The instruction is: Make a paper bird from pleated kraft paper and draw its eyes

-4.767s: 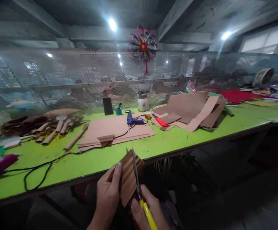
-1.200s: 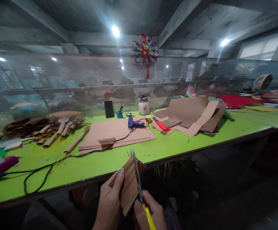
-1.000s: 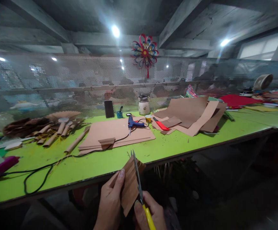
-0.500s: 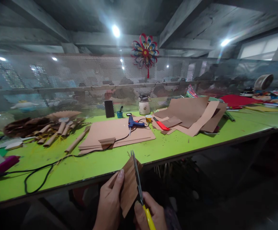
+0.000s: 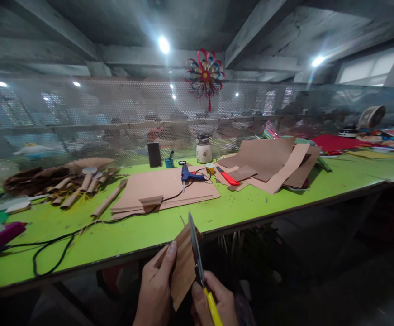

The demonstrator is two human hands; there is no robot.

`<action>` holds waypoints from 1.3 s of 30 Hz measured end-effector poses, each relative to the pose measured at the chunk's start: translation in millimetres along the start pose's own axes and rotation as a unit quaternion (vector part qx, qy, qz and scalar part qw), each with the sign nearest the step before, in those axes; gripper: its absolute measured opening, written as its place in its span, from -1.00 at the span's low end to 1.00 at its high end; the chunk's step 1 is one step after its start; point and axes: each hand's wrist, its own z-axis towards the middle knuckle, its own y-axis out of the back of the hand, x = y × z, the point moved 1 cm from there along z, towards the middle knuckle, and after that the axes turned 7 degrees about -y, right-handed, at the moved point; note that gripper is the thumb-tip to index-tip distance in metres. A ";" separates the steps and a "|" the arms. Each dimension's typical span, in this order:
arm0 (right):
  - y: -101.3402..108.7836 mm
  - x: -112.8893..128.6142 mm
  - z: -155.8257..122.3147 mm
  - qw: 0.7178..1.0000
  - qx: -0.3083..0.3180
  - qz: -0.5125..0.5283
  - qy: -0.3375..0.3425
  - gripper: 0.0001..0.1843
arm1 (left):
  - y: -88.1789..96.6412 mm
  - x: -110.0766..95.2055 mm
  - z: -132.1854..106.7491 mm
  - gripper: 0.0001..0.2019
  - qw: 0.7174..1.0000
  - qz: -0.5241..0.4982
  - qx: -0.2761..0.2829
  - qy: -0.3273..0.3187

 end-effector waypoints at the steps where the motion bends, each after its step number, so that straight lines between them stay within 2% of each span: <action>1: 1.8 2.3 1.1 1.000 -0.007 0.002 -0.010 -0.40 | -0.7 -0.5 -0.1 -0.53 1.000 -0.006 -0.002 0.003; 4: 14.2 15.6 8.0 0.999 -0.042 -0.005 -0.024 -0.39 | -1.1 -5.4 -0.6 -0.55 1.000 -0.017 0.006 0.008; 6: 29.8 30.1 15.7 0.997 -0.073 -0.035 0.011 -0.42 | 1.2 -10.2 0.1 -0.58 1.000 -0.010 0.019 0.005; 9: 64.0 58.2 31.6 0.975 -0.164 -0.118 0.088 -0.42 | 9.4 -16.4 6.5 -0.61 0.998 0.028 0.049 -0.012; 11: 87.2 80.1 46.1 0.942 -0.170 -0.245 0.156 -0.49 | 16.4 -19.8 16.1 -0.63 0.995 0.075 0.058 -0.041; 13: 107.1 102.8 64.3 0.882 -0.209 -0.364 0.216 -0.52 | 22.2 -24.4 29.3 -0.65 0.987 0.128 0.072 -0.066; 15: 119.7 123.4 87.1 0.828 -0.210 -0.474 0.212 -0.54 | 24.7 -32.2 43.0 -0.69 0.978 0.159 0.112 -0.070; 18: 125.1 147.6 125.0 0.750 -0.206 -0.602 0.180 -0.56 | 22.6 -51.6 58.5 -0.79 0.961 0.190 0.177 -0.092; 19: 124.6 152.9 137.4 0.728 -0.216 -0.632 0.154 -0.58 | 20.9 -59.1 62.1 -0.82 0.956 0.200 0.187 -0.109; 20: 123.0 156.9 149.0 0.720 -0.218 -0.643 0.146 -0.58 | 18.8 -66.0 65.3 -0.86 0.949 0.214 0.198 -0.124; 23: 115.3 161.5 178.4 0.709 -0.216 -0.657 0.135 -0.54 | 11.7 -78.2 77.3 -0.93 0.915 0.273 0.247 -0.163; 25: 109.4 160.8 192.4 0.704 -0.212 -0.665 0.128 -0.52 | 7.3 -77.1 90.8 -0.92 0.895 0.305 0.271 -0.179; 27: 104.2 159.9 201.9 0.701 -0.207 -0.672 0.118 -0.53 | 3.4 -70.6 108.1 -0.89 0.889 0.310 0.291 -0.172; 33: 98.3 162.7 209.3 0.692 -0.200 -0.683 0.117 -0.55 | -14.2 -53.7 153.3 -0.89 0.894 0.277 0.325 -0.136; 39: 90.8 181.0 192.0 0.705 -0.193 -0.661 0.169 -0.65 | -25.0 -48.1 170.4 -0.89 0.898 0.248 0.344 -0.117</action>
